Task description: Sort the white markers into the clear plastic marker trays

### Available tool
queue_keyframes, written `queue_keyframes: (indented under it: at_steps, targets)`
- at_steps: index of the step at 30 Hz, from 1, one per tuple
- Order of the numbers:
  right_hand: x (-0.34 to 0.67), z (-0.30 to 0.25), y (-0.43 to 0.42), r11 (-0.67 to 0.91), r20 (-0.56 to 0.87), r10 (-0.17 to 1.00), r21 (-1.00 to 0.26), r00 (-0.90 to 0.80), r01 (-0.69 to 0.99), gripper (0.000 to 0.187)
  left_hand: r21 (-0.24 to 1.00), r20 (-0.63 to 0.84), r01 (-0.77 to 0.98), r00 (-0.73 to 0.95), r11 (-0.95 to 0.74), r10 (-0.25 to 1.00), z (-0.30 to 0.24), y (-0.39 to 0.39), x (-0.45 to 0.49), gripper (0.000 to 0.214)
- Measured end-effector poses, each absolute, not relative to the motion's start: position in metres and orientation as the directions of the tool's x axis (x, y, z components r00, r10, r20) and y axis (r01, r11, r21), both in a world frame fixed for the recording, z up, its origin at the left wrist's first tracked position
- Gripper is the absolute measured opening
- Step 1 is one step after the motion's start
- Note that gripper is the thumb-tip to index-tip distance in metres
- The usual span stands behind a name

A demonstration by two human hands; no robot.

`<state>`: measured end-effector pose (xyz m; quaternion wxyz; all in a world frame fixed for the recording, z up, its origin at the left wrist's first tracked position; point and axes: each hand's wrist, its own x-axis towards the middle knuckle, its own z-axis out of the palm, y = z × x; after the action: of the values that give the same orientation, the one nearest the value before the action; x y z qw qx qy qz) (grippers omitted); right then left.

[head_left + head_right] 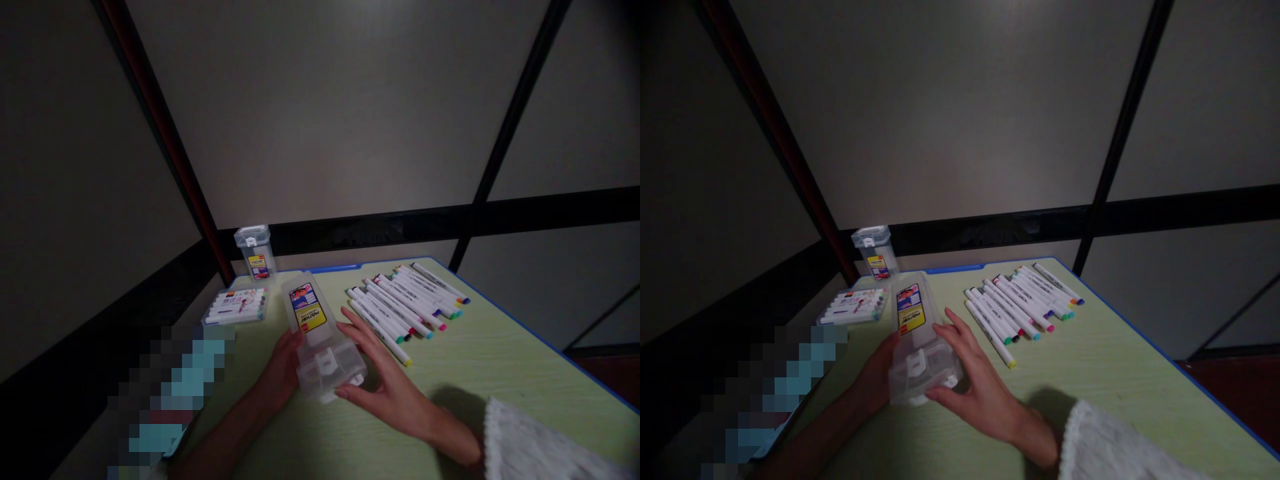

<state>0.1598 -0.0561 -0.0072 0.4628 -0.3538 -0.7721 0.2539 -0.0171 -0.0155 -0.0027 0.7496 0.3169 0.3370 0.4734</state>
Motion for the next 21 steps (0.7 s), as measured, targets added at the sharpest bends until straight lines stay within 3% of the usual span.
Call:
queue_keyframes:
  at_steps: [6, 13, 21]
  targets:
    - [0.161, -0.003, -0.057, 0.649, 0.538, 0.758, -0.68, -0.369, 0.341, 0.063, 0.856, -0.169, -0.422, 0.318, 0.299, 0.933, -0.004, -0.016, -0.018, 0.042]
    - [0.163, -0.002, -0.055, 0.68, 0.545, 0.729, -0.648, -0.414, 0.344, 0.054, 0.9, -0.107, -0.372, 0.313, 0.226, 0.944, -0.001, -0.02, -0.014, 0.031]
    - [0.165, 0.006, -0.056, 0.723, 0.574, 0.684, -0.614, -0.45, 0.316, 0.038, 0.919, -0.146, -0.311, 0.306, 0.244, 0.941, 0.0, -0.021, -0.011, 0.042]
